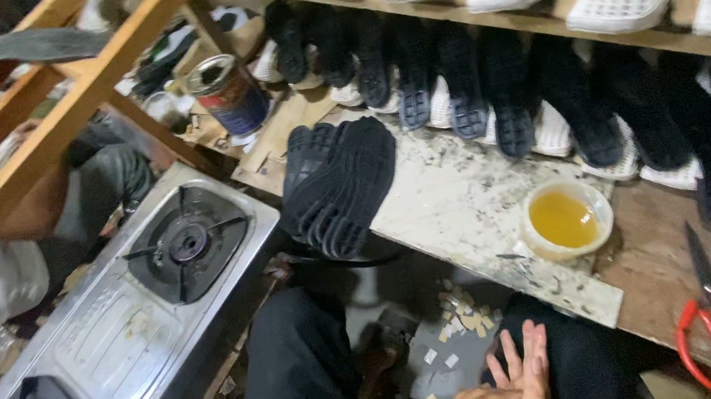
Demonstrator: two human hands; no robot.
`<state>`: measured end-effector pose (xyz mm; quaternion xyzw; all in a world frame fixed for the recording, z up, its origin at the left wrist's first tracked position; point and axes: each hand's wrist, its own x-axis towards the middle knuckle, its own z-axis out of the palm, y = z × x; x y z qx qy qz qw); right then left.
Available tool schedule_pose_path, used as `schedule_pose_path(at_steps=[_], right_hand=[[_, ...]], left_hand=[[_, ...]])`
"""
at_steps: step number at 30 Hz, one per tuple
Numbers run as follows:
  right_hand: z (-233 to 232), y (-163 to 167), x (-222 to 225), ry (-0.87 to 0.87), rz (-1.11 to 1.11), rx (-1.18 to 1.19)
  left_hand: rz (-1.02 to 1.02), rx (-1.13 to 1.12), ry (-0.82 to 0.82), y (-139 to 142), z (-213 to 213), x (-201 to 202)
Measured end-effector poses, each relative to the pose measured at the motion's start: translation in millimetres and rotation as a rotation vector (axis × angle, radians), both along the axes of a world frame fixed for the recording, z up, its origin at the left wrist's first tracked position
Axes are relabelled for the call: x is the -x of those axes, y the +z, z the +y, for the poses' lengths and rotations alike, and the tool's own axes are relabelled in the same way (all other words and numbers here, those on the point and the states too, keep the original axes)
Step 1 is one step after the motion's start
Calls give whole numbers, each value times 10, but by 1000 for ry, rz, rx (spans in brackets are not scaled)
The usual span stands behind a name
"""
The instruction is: The person sits on the floor at a low workbench and applies glue from a small container onto rubber shoe soles, spreading it over the sole surface with their fingers. They work on one sole at a time and place finished soles onto a rack holding rows of other soles.
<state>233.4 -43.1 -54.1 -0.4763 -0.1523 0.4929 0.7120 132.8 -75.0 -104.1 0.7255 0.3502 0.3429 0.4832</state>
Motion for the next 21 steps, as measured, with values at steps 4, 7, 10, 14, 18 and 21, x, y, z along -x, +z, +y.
schedule_pose_path(at_steps=[4,7,10,14,18,21], right_hand=[[69,120,82,91,83,17],[16,267,183,252,-80,-86],[-56,391,337,422,-301,-113],[-26,371,595,349,-353,69],[104,151,698,294,-485,85],[294,-28,694,310,-506,309]], left_hand=[[-50,57,14,156,17,184],[-95,91,-29,434,93,437],[-80,264,-68,586,141,689],[1,445,-112,422,245,869],[364,482,-223,77,450,932],[568,475,-360,-118,617,1006]])
